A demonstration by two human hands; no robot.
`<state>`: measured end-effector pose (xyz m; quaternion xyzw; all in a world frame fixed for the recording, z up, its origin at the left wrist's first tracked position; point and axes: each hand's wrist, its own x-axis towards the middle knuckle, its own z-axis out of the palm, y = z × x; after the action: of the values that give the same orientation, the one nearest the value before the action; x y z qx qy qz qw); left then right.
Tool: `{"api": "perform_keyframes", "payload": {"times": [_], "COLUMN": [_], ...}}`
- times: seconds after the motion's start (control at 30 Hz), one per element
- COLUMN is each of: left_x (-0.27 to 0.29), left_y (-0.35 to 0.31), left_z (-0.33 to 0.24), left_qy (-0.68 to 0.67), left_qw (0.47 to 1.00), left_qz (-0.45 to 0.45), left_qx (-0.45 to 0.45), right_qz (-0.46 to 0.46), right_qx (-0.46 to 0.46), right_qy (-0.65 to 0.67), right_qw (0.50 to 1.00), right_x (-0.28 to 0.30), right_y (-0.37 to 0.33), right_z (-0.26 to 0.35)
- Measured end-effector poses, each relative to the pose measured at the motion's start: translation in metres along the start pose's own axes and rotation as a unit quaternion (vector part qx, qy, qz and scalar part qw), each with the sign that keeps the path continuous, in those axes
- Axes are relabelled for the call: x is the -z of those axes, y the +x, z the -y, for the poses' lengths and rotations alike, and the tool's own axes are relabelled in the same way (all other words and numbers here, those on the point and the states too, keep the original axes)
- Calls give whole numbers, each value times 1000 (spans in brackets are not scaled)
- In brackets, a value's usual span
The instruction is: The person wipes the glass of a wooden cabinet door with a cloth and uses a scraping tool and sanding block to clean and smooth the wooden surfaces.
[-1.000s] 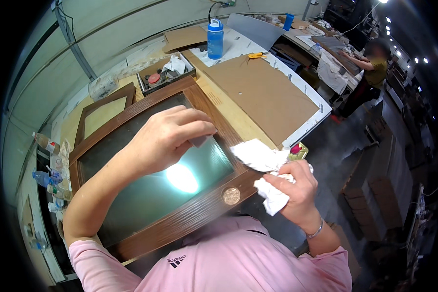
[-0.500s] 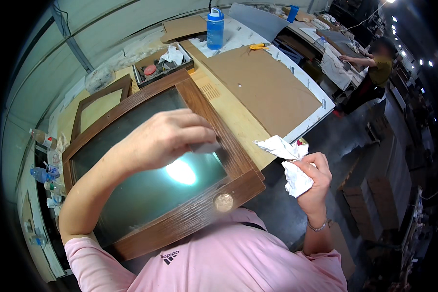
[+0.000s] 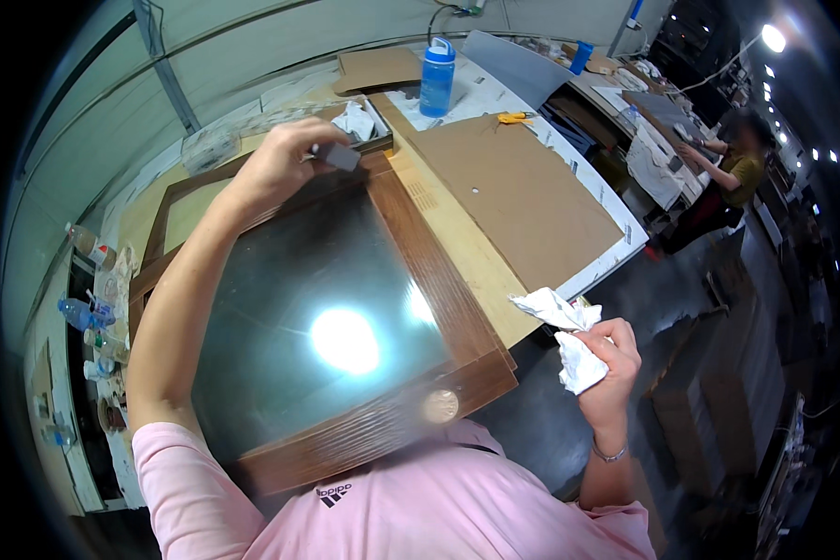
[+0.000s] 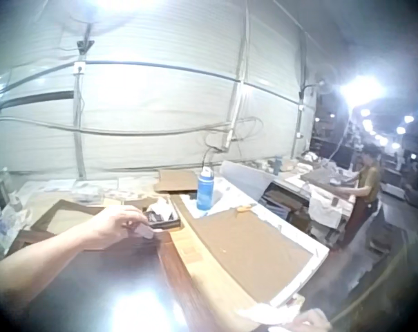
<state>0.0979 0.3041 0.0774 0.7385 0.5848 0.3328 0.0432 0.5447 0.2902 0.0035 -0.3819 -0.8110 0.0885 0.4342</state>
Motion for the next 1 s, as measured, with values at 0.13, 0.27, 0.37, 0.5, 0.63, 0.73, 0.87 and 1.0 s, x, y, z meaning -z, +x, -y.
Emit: {"api": "perform_keyframes", "payload": {"times": [0.13,0.27,0.37,0.5,0.63,0.73,0.87,1.0], "left_x": [46,117,169,195,155,96,28,-39], "left_y": [-35,-121,-231,-384,-514,-605,-649,-689], "left_z": [-1,-25,-19,-17,-8,-14,3,50], "left_qy": [-169,-153,-181,-184,-183,-179,-137,-116], "left_qw": [975,956,905,803,677,577,545,607], "left_qz": [-114,-189,-321,-480,-600,-629,-589,-552], "left_qx": [94,164,212,301,385,489,581,561], "right_qz": [-4,-18,-21,48,84,137,126,124], "right_qx": [-21,-3,30,162,100,52,139,172], "right_qy": [39,108,170,161,182,231,120,57], "right_qw": [999,994,985,972,975,962,975,976], "right_x": [3,0,-13,-33,-56,-65,-73,-75], "right_y": [7,22,26,28,13,20,15,13], "right_z": [5,28,57,88,91,110,114,124]}}
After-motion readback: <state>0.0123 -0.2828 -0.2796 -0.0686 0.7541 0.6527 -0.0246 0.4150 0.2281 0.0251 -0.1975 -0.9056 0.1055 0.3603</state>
